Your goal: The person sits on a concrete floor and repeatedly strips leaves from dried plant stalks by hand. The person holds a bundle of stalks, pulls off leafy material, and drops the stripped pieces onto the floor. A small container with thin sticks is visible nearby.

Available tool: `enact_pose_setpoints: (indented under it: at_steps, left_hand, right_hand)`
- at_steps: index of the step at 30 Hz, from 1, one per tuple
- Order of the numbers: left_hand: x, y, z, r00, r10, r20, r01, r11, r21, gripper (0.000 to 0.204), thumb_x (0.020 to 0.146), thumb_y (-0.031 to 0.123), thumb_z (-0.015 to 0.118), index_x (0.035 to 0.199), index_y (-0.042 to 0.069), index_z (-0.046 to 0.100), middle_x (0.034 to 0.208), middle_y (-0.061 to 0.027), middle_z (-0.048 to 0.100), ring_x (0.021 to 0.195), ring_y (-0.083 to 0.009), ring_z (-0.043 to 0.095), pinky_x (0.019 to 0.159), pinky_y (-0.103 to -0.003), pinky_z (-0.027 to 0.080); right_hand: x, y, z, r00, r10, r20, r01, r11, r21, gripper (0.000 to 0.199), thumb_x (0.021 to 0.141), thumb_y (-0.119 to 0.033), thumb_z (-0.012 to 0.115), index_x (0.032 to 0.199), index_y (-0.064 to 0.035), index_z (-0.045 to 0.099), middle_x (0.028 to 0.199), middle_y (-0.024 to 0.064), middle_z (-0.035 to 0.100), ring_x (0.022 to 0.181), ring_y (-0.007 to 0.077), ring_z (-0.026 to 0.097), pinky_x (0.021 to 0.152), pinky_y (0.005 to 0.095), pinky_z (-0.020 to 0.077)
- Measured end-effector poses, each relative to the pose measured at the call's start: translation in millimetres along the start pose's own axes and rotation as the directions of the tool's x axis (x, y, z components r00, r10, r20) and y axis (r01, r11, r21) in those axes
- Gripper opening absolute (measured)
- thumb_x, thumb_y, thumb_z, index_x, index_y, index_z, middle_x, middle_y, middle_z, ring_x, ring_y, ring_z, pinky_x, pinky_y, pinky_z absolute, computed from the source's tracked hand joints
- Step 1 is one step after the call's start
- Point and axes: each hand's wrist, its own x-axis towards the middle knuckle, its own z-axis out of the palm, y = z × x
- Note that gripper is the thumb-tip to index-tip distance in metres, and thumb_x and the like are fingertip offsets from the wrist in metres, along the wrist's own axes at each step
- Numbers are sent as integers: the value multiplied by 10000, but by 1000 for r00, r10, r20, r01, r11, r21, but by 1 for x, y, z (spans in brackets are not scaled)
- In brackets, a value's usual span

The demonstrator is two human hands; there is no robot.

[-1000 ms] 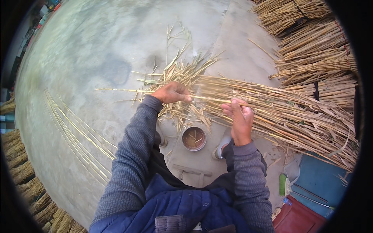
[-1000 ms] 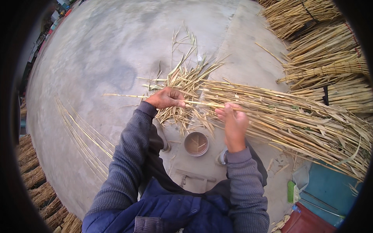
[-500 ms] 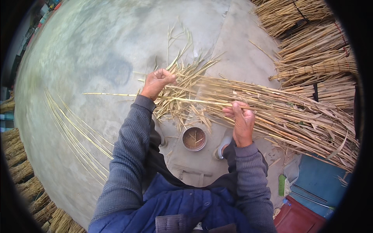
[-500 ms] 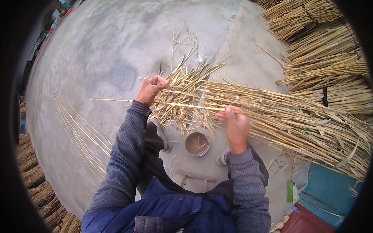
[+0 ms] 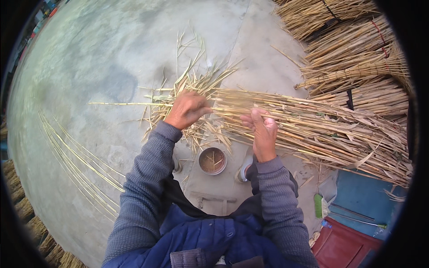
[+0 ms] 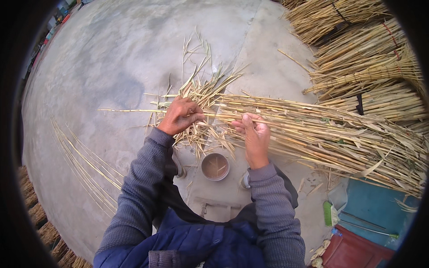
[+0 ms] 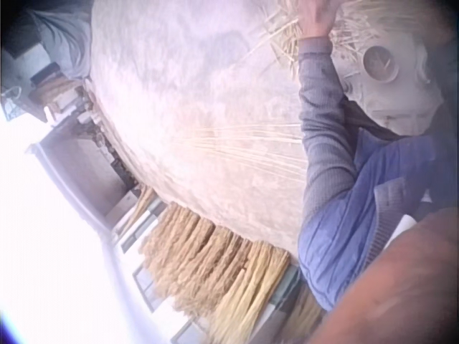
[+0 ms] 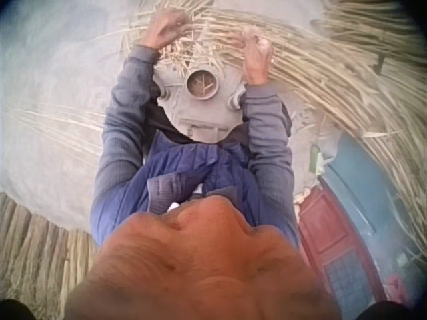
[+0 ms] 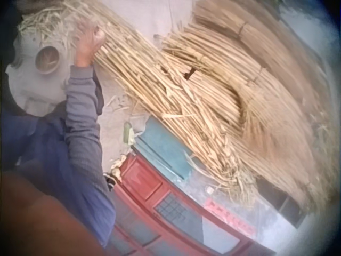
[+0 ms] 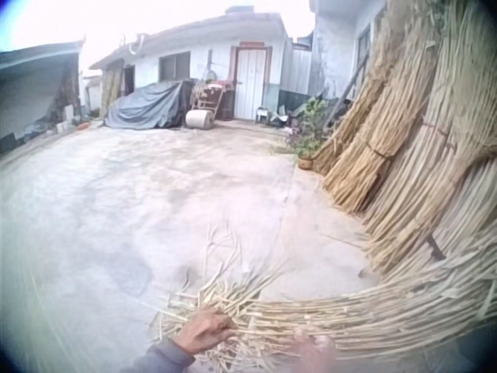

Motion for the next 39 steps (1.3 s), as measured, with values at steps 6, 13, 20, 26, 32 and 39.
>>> enact_pose_setpoints:
  at_steps: [6,13,20,26,32,39]
  left_hand:
    - [-14,-30,-40,950,-300,85,304,952,-28,257,762,259,832,904,71,729,885,-107,727,833,-336,672,730,-433,495]
    - [14,39,25,956,158,-247,-156,987,29,264,771,169,834,1001,99,724,967,-30,714,952,-239,647,819,-364,459]
    - [13,44,24,906,186,-381,-229,971,-71,260,761,62,822,993,118,719,966,-24,720,897,-227,656,777,-364,486]
    - [-5,22,-34,753,-556,-351,47,578,-815,124,900,76,768,926,45,651,892,-83,746,740,-78,616,680,-218,482]
    - [-19,-24,-73,687,-618,-382,329,733,-595,155,887,141,776,952,48,671,891,-66,743,768,-115,622,730,-274,479]
    - [-5,-27,-29,969,-240,59,245,963,-110,364,764,340,840,1008,85,749,986,-109,724,992,-285,640,885,-405,451]
  right_hand:
    - [4,-16,-17,995,-28,-91,24,999,-40,313,1007,-278,665,1132,2,607,976,121,719,853,179,724,741,267,573]
    - [-7,-5,15,997,-72,-41,68,992,-102,396,998,-362,670,1067,22,602,888,144,722,757,184,725,680,272,581]
    - [-11,-10,22,994,-79,-77,68,987,-144,395,996,-386,667,940,1,608,797,111,696,674,163,695,632,263,563]
    - [4,4,6,989,-49,-136,41,998,-56,405,983,-368,691,976,24,589,802,139,701,650,169,696,593,252,553]
    - [8,12,1,983,-32,-182,13,995,-104,407,979,-380,695,987,16,600,808,147,710,665,177,706,590,260,545]
    - [5,10,12,979,-40,-200,10,989,-149,394,980,-390,692,933,-3,629,770,113,694,636,165,687,578,263,541]
